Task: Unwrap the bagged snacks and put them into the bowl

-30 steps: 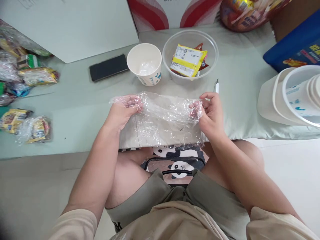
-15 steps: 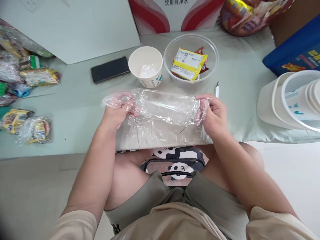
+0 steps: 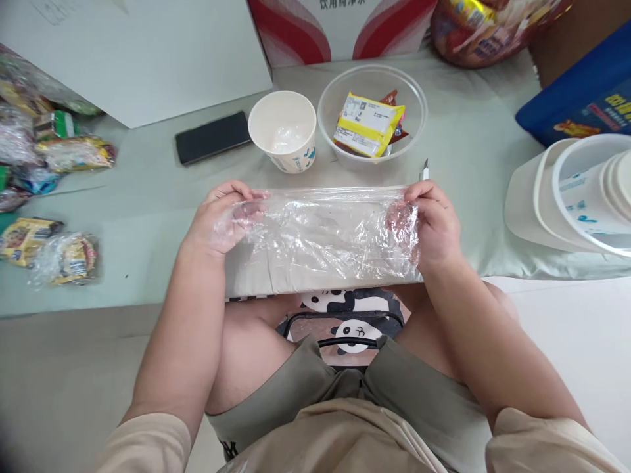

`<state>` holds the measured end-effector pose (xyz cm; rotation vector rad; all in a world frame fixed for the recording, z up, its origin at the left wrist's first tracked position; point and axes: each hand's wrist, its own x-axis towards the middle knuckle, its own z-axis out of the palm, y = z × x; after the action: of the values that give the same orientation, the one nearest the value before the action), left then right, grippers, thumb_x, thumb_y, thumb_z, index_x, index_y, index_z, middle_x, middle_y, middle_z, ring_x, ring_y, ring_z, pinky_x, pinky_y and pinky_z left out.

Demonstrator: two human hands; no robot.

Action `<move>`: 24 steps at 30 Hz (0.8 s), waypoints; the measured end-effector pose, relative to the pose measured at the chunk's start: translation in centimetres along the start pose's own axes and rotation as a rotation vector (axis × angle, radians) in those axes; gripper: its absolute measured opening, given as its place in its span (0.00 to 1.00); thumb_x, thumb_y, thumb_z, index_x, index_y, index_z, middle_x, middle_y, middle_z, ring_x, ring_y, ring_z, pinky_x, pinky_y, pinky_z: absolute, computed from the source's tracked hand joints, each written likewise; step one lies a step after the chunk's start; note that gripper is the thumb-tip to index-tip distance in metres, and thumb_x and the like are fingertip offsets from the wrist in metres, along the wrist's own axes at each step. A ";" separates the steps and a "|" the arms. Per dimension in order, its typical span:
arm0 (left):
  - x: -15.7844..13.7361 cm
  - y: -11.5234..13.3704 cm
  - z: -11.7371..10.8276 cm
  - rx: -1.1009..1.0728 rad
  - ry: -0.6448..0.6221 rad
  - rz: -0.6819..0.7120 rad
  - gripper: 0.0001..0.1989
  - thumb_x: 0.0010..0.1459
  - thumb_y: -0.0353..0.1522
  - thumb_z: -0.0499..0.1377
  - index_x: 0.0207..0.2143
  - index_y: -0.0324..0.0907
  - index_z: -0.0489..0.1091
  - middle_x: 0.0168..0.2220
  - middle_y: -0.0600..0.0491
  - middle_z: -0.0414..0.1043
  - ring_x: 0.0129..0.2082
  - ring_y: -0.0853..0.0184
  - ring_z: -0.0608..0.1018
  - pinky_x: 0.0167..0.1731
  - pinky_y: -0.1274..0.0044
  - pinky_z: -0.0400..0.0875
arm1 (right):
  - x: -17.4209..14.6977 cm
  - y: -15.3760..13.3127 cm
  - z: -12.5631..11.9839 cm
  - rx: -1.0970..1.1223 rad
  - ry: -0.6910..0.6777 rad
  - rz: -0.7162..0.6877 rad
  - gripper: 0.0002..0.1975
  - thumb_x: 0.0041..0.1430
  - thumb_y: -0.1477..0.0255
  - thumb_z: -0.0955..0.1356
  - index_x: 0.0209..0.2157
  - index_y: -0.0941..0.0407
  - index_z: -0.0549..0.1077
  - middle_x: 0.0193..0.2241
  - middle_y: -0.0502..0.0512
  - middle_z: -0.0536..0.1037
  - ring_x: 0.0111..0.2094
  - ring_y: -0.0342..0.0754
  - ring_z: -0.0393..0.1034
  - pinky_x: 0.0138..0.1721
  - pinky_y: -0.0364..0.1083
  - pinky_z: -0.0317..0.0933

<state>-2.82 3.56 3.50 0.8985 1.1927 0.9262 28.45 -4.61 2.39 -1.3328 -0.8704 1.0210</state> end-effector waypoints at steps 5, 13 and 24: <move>0.3 -0.2 0.0 0.016 -0.033 -0.023 0.12 0.57 0.38 0.62 0.24 0.42 0.70 0.33 0.48 0.80 0.34 0.64 0.84 0.32 0.75 0.80 | 0.3 0.6 -0.6 -0.022 -0.095 -0.017 0.10 0.54 0.60 0.64 0.28 0.50 0.63 0.25 0.53 0.67 0.25 0.49 0.69 0.26 0.52 0.66; 0.3 -1.3 0.1 0.104 -0.116 0.073 0.32 0.41 0.23 0.69 0.51 0.49 0.73 0.60 0.48 0.70 0.48 0.58 0.84 0.33 0.74 0.81 | -0.2 1.8 0.4 -0.232 -0.119 -0.083 0.19 0.51 0.69 0.73 0.42 0.47 0.64 0.43 0.49 0.71 0.20 0.38 0.59 0.17 0.43 0.56; -0.6 -0.2 -0.6 0.045 -0.328 0.006 0.40 0.34 0.26 0.76 0.54 0.54 0.75 0.71 0.50 0.60 0.49 0.53 0.84 0.25 0.78 0.78 | -2.5 -2.3 -0.5 -0.484 0.010 -0.310 0.08 0.56 0.67 0.74 0.39 0.48 0.76 0.38 0.54 0.78 0.38 0.51 0.75 0.44 0.55 0.72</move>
<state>-3.50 3.01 3.45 1.0455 0.9317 0.7251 28.25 -7.06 4.79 -1.5346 -1.3263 0.5789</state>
